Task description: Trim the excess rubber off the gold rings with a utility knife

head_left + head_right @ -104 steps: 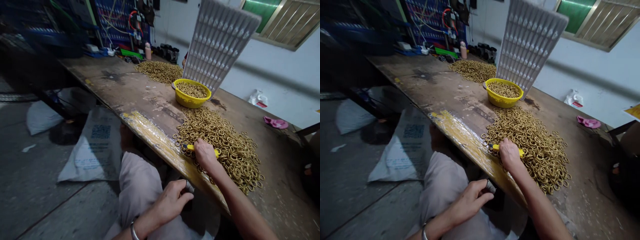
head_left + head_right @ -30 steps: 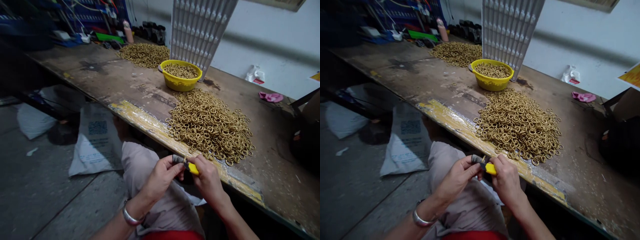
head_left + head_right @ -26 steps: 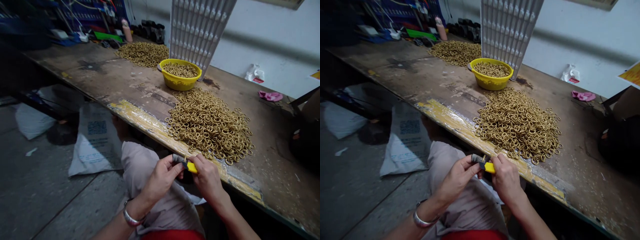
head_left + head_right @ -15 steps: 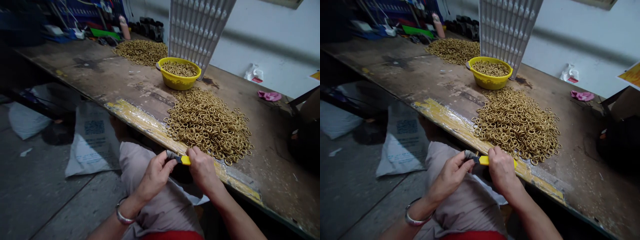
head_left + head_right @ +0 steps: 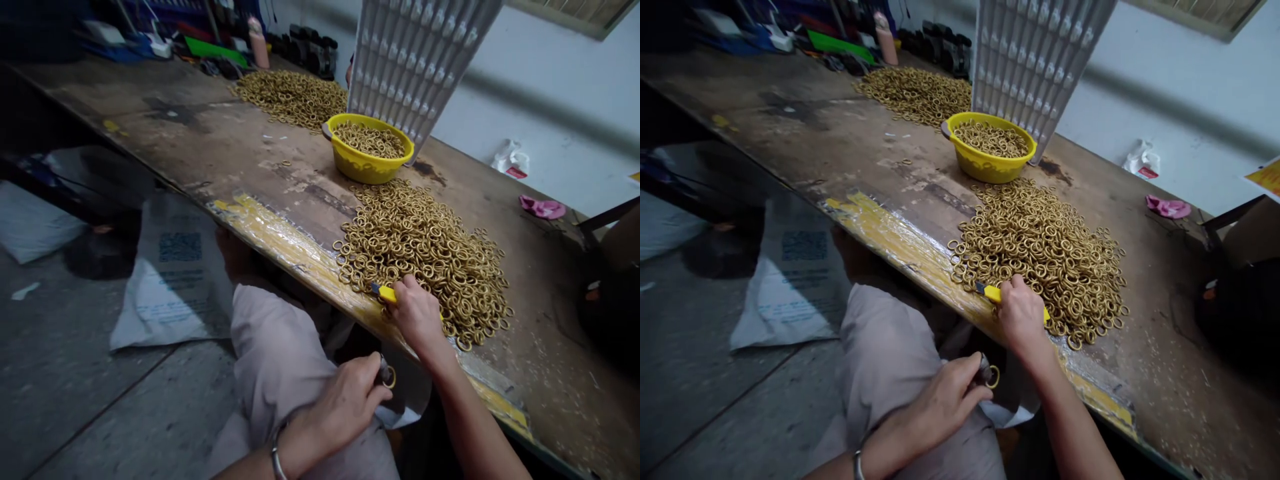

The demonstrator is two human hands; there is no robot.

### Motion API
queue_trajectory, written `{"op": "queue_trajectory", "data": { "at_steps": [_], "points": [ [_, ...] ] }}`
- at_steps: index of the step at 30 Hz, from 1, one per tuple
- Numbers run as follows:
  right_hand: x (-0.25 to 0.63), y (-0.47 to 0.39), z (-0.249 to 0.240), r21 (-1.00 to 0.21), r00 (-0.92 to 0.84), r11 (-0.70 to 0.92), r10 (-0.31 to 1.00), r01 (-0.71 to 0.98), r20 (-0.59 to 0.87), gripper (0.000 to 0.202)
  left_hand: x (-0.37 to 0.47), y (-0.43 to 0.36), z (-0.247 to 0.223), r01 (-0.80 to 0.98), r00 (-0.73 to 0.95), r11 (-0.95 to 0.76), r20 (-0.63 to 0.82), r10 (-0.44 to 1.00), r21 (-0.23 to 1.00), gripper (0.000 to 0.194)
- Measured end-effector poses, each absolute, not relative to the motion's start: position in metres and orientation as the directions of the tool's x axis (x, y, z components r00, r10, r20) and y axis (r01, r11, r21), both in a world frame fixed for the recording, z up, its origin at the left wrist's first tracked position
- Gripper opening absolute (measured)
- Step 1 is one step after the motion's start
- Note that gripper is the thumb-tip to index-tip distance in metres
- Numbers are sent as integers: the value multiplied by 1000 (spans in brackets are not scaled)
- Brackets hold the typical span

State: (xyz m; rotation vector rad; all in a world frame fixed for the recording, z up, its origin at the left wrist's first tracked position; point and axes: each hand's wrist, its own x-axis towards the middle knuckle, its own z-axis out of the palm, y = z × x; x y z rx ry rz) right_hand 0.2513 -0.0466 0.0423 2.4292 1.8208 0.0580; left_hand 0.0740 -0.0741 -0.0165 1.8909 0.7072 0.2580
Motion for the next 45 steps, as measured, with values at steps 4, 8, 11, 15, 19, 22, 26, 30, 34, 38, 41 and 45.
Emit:
{"op": "queue_trajectory", "data": {
  "at_steps": [4, 8, 11, 15, 19, 22, 26, 30, 34, 38, 41, 45],
  "points": [
    [259, -44, 44, 18, 304, -304, 953, 952, 3, 13, 77, -67, -16, 334, 791, -280, -107, 602, 900, 15],
    [269, -56, 51, -464, 195, -107, 970, 879, 145, 19, 76, -45, -1, 151, 629, 86, -163, 760, 985, 18],
    [268, -69, 55, -771, 106, 51, 983, 635, 153, 21, 74, -30, 13, -118, 614, 361, -218, 759, 925, 28],
    [258, -81, 56, -891, 66, 75, 991, 448, 117, 18, 71, -28, 27, -253, 716, 577, -251, 652, 777, 41],
    [249, -90, 57, -894, 32, 135, 986, 428, 165, 18, 70, -38, 35, -236, 770, 672, -286, 570, 702, 44],
    [244, -99, 59, -845, 24, 197, 971, 497, 240, 18, 70, -43, 39, -238, 765, 660, -282, 580, 712, 42],
    [239, -115, 59, -641, 59, 140, 958, 754, 280, 19, 68, -49, 41, -277, 697, 491, -178, 694, 826, 35],
    [236, -124, 58, -403, 72, 21, 974, 915, 216, 29, 68, -52, 40, -177, 674, 302, -108, 731, 937, 26],
    [233, -126, 57, -250, 82, -42, 985, 967, 154, 25, 68, -49, 42, -103, 685, 132, -26, 728, 986, 17],
    [236, -119, 55, -128, 91, -77, 989, 989, 113, 21, 63, -52, 53, -72, 655, -194, 193, 730, 978, 9],
    [248, -106, 54, -9, 235, -235, 971, 972, 50, 20, 56, -62, 65, -102, 738, -316, 284, 612, 943, 15],
    [261, -82, 55, -4, 352, -352, 934, 936, 66, 21, 58, -71, 60, -53, 830, -336, 228, 508, 940, 19]
  ]
}}
